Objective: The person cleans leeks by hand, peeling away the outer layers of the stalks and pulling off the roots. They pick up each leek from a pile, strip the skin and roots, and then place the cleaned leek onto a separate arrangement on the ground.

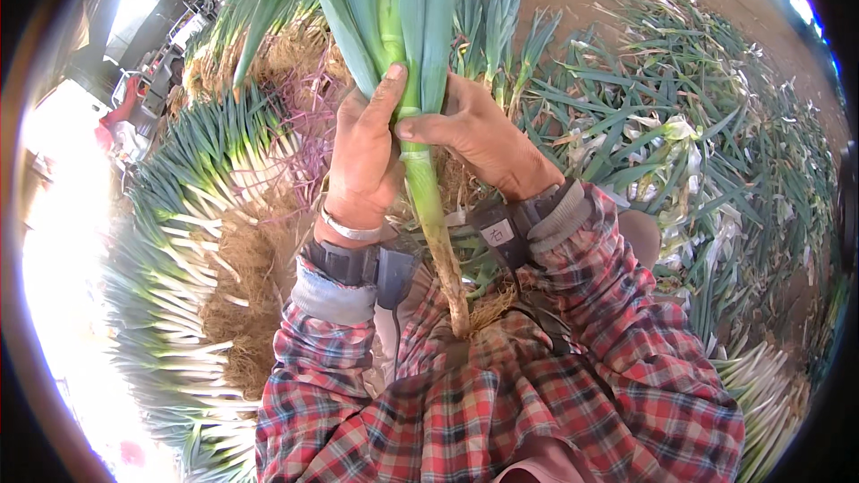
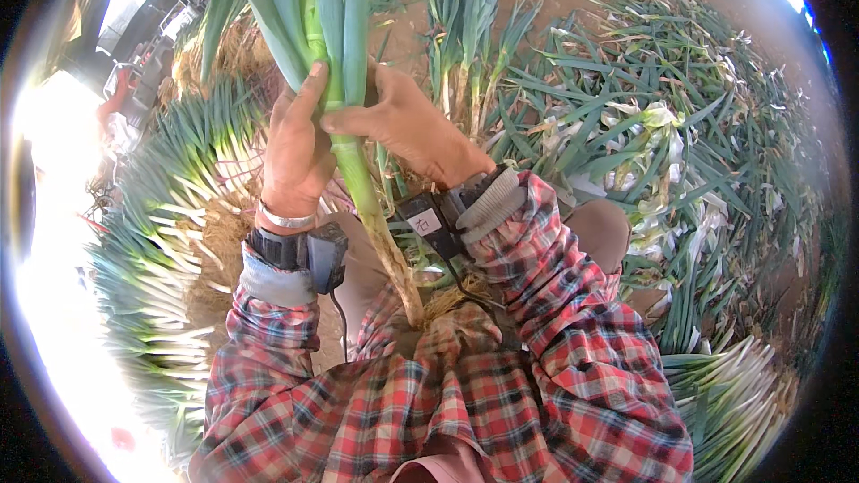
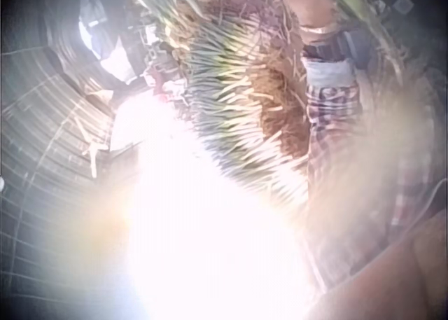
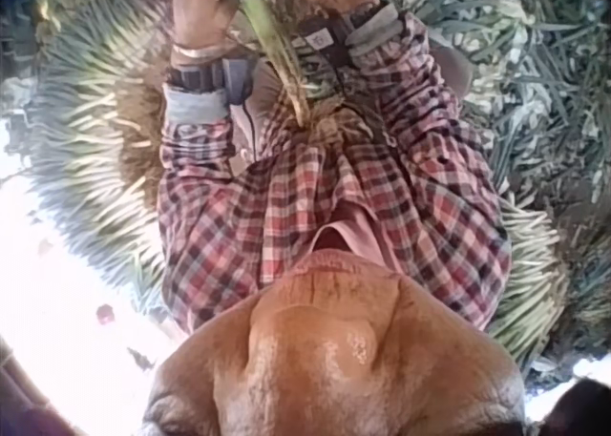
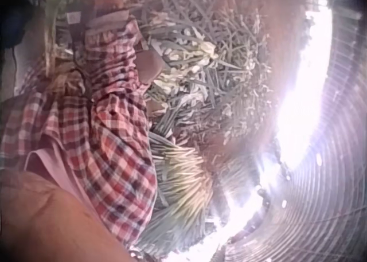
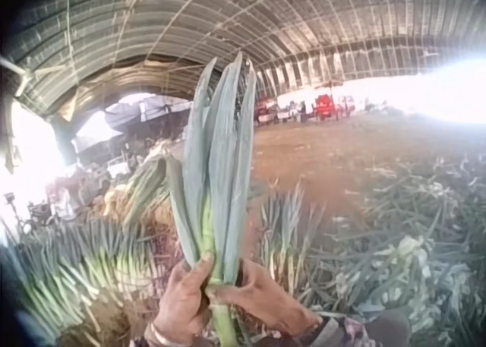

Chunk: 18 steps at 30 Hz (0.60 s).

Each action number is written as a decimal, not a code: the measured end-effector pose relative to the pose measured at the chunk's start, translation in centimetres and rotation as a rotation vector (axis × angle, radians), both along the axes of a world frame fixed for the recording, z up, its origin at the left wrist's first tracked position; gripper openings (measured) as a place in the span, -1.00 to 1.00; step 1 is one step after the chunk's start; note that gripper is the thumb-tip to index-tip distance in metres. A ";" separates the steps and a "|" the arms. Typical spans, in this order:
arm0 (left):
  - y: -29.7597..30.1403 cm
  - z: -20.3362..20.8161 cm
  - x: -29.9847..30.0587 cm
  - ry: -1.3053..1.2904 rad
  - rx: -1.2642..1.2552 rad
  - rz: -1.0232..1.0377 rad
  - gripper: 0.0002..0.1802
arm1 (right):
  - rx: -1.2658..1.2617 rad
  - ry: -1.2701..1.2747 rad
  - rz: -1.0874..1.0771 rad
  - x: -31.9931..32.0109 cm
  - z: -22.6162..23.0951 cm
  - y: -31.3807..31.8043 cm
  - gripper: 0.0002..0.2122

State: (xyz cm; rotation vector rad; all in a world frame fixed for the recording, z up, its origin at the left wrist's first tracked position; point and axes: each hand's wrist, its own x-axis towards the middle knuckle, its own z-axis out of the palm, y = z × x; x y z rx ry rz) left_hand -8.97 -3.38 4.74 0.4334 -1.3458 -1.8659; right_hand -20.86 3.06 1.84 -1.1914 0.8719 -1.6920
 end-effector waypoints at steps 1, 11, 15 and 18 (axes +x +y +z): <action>-0.2 -0.3 0.1 -0.004 0.004 0.003 -0.70 | 0.004 -0.004 0.003 0.2 0.3 0.3 -0.61; -0.6 -0.9 -1.4 -0.129 -0.066 -0.068 -0.64 | 0.074 0.129 -0.114 -0.1 -1.5 4.8 -0.78; -1.1 -0.6 -2.4 -0.133 0.002 -0.261 -0.56 | 0.069 0.023 -0.189 -0.5 -1.7 4.2 -0.78; -2.4 -2.1 -2.9 -0.039 0.071 -0.254 -0.52 | 0.009 0.254 -0.288 -1.8 -4.0 2.3 -0.82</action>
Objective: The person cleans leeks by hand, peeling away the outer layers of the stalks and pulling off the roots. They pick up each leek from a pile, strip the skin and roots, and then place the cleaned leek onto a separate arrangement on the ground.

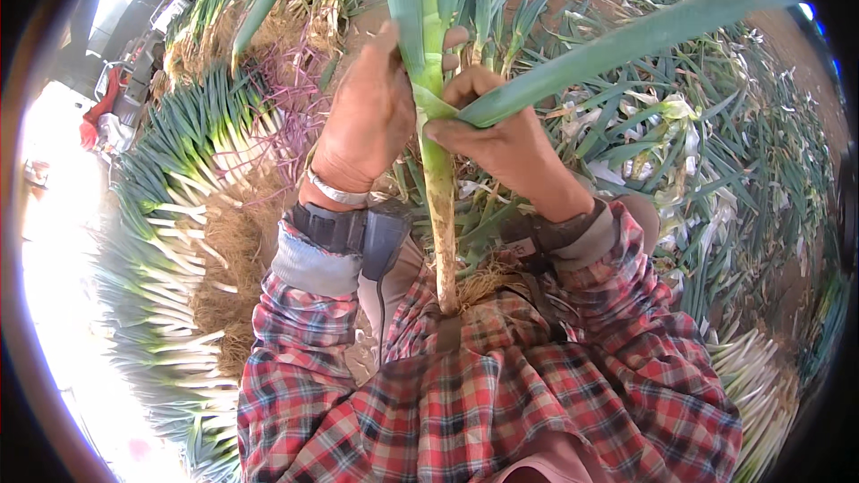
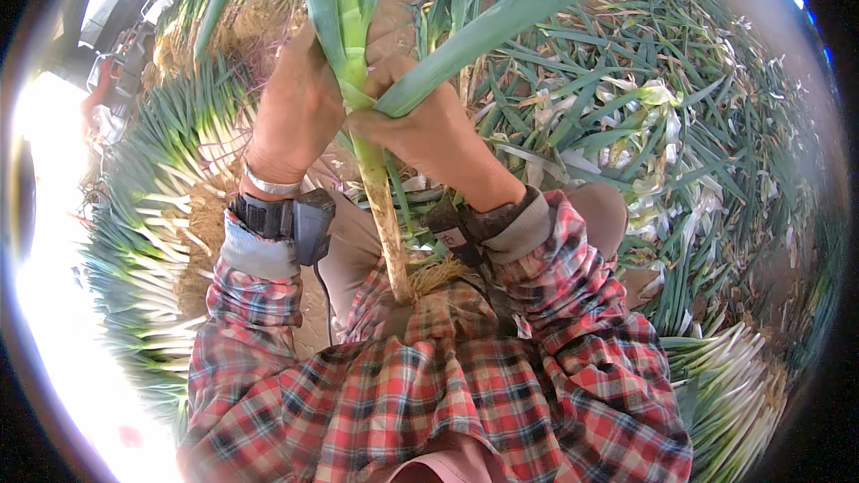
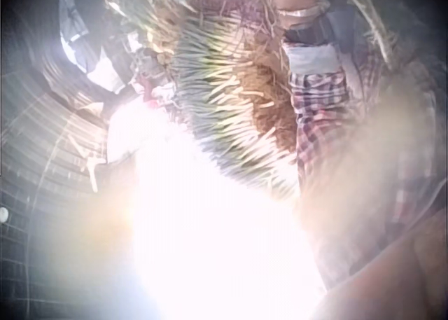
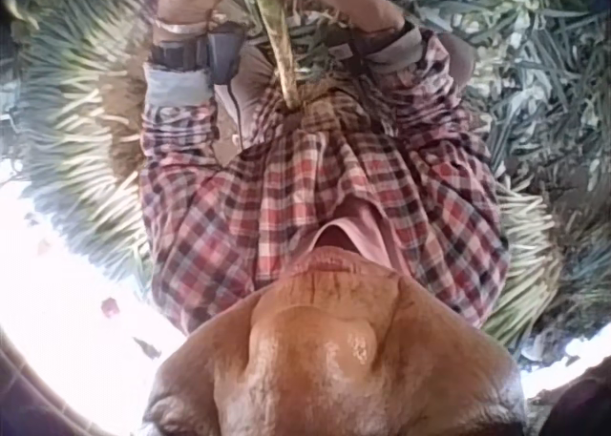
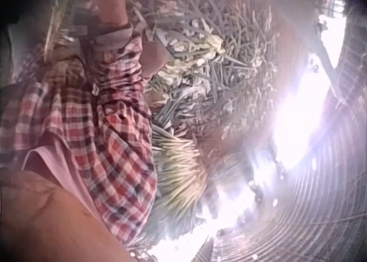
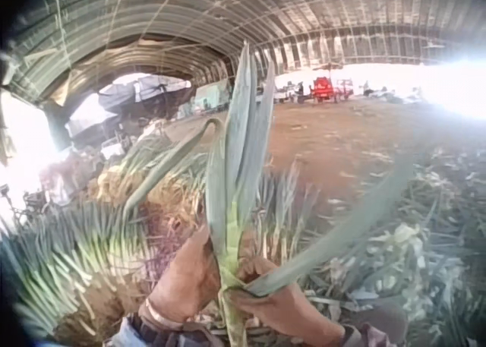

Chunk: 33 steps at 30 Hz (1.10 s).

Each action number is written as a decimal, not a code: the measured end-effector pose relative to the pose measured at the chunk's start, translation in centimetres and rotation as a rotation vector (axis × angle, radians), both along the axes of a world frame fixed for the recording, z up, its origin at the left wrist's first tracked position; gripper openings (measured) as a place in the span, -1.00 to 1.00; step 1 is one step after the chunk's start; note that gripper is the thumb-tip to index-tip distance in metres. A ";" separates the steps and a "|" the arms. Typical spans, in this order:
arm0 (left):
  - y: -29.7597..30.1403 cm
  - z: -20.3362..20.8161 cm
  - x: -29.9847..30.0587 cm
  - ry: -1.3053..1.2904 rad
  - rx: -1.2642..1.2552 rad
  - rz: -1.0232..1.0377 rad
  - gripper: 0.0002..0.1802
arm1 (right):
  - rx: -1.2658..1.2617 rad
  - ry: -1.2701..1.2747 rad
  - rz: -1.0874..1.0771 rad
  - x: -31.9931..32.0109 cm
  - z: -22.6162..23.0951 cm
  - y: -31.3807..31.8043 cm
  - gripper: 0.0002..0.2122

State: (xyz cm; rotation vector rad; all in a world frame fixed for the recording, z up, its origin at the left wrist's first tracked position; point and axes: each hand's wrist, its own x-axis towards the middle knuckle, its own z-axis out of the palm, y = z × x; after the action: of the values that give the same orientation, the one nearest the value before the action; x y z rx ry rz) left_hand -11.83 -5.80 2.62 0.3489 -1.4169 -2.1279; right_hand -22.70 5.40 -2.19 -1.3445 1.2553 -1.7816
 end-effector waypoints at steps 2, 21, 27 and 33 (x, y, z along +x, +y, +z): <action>-0.7 -0.8 0.3 0.049 0.111 0.027 -0.54 | -0.021 0.142 -0.063 0.0 -1.0 -0.5 -0.82; -5.0 -7.8 5.0 0.031 0.247 0.288 -0.70 | 0.319 -0.250 0.524 1.5 -5.9 5.4 -0.88; -4.6 -8.7 3.6 -0.273 -0.167 0.465 -0.70 | 0.133 -0.538 0.424 3.5 -5.6 0.1 -0.87; -12.8 -7.1 7.0 -0.131 -0.078 0.722 -0.77 | 0.423 -0.765 0.375 3.2 -5.2 5.4 -0.79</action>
State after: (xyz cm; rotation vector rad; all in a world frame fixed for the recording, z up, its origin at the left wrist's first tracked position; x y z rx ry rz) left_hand -4.78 -18.55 -4.48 0.8377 -1.1907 -1.4761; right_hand -19.55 10.82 -7.39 -0.5183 0.8112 -1.4325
